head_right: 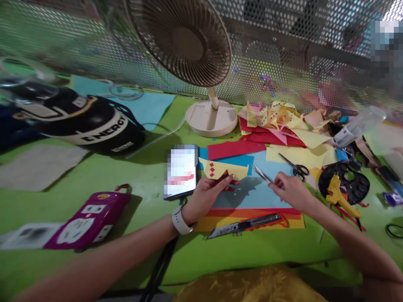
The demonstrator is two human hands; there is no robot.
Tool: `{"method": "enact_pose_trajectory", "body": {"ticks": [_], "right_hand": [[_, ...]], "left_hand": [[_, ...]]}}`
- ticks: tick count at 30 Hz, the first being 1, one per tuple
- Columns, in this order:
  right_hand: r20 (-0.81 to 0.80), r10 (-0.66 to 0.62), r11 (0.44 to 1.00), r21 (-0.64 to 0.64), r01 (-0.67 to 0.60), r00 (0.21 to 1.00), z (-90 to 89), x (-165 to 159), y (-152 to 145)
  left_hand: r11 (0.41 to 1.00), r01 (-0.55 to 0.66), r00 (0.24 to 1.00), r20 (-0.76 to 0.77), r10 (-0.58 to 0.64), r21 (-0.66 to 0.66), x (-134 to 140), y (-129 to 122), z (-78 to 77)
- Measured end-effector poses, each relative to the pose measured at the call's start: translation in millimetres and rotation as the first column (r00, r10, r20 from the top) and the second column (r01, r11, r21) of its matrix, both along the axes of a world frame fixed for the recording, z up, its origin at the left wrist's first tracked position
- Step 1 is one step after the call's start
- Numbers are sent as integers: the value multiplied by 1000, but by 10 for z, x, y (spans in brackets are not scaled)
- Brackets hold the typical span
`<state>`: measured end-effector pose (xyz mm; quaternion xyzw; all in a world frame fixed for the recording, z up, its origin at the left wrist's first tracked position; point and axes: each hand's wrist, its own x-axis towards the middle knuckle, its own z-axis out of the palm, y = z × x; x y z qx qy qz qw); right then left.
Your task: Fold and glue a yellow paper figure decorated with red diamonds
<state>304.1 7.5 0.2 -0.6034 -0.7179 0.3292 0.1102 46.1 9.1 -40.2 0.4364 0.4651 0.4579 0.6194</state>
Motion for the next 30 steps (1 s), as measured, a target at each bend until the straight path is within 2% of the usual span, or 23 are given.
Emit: {"method": "enact_pose_trajectory", "body": {"ticks": [2,5,7,10,12,14,16,18,20,22,23,25,28,30], "right_hand": [[-253,-140,987,-111,115,957,81,82,55],[-532,-245,968,-185,171,811,247,139,144],[-638,-252,968,-179,179,728,350,124,201],[-708,-233,962,-67,265,666,414,36,295],[-716,-223,936,33,350,662,377,-43,361],[-666,-187,929,119,350,722,294,-115,416],[-519,-90,942,233,242,850,202,-159,452],[-285,9,917,384,106,958,142,-169,475],[-80,40,869,494,5,996,137,-158,515],[-11,28,859,511,-19,1000,177,-161,603],[-39,16,870,493,5,999,201,-178,669],[-206,-31,888,444,122,978,224,-250,840],[-543,-63,918,298,262,837,141,-421,1125],[-626,-65,924,255,283,777,17,-528,1265]], "left_hand": [[1000,0,1000,24,1,-8,4,0,-11],[1000,4,999,44,-4,-5,3,-3,-33],[1000,10,998,54,-10,3,-1,-5,-48],[1000,23,998,54,-23,13,-8,-5,-65],[999,27,998,47,-28,21,-9,-3,-70],[999,26,998,48,-27,26,-5,-1,-73],[999,15,998,59,-17,31,3,0,-77],[999,8,998,67,-10,31,10,-1,-84],[1000,7,997,70,-9,29,13,-5,-89],[1000,9,998,66,-11,27,10,-12,-89],[1000,11,998,61,-12,24,7,-15,-87],[1000,15,999,49,-16,19,-1,-19,-79],[1000,22,999,37,-22,19,-9,-17,-64],[1000,25,998,50,-26,17,-10,-13,-53]]}}
